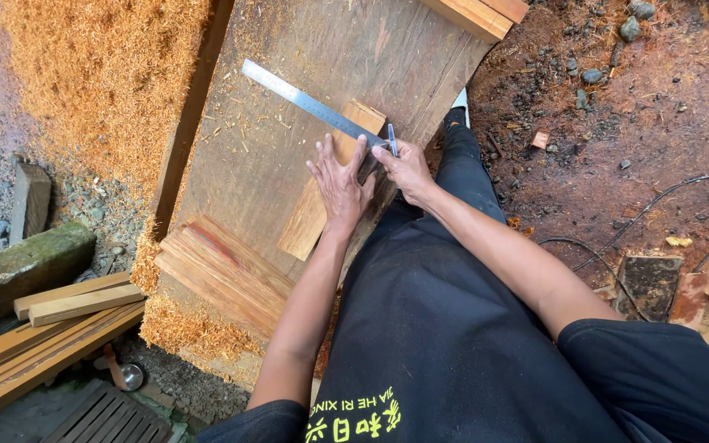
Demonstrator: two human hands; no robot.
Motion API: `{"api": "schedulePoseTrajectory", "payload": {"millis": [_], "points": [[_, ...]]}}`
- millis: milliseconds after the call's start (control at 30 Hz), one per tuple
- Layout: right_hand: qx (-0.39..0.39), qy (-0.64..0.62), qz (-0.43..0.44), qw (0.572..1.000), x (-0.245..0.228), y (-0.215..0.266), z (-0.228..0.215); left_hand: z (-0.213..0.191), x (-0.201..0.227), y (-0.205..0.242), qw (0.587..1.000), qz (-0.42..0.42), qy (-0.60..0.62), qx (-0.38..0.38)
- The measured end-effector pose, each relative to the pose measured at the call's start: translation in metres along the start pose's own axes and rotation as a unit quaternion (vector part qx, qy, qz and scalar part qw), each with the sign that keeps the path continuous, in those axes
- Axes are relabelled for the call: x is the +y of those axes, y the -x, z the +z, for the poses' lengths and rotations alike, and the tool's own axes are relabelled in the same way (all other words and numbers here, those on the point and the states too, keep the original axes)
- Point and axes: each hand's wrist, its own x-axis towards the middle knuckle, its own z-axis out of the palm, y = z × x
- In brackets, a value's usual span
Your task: Marking lines on wooden blocks using a try square and a marker for layout
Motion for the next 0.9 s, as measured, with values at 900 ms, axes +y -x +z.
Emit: {"api": "schedulePoseTrajectory", "payload": {"millis": [900], "points": [[-0.013,0.268,-0.114,0.957,-0.025,0.008,-0.014,-0.001,0.001,0.0,1.0,-0.01,-0.015,-0.013]]}}
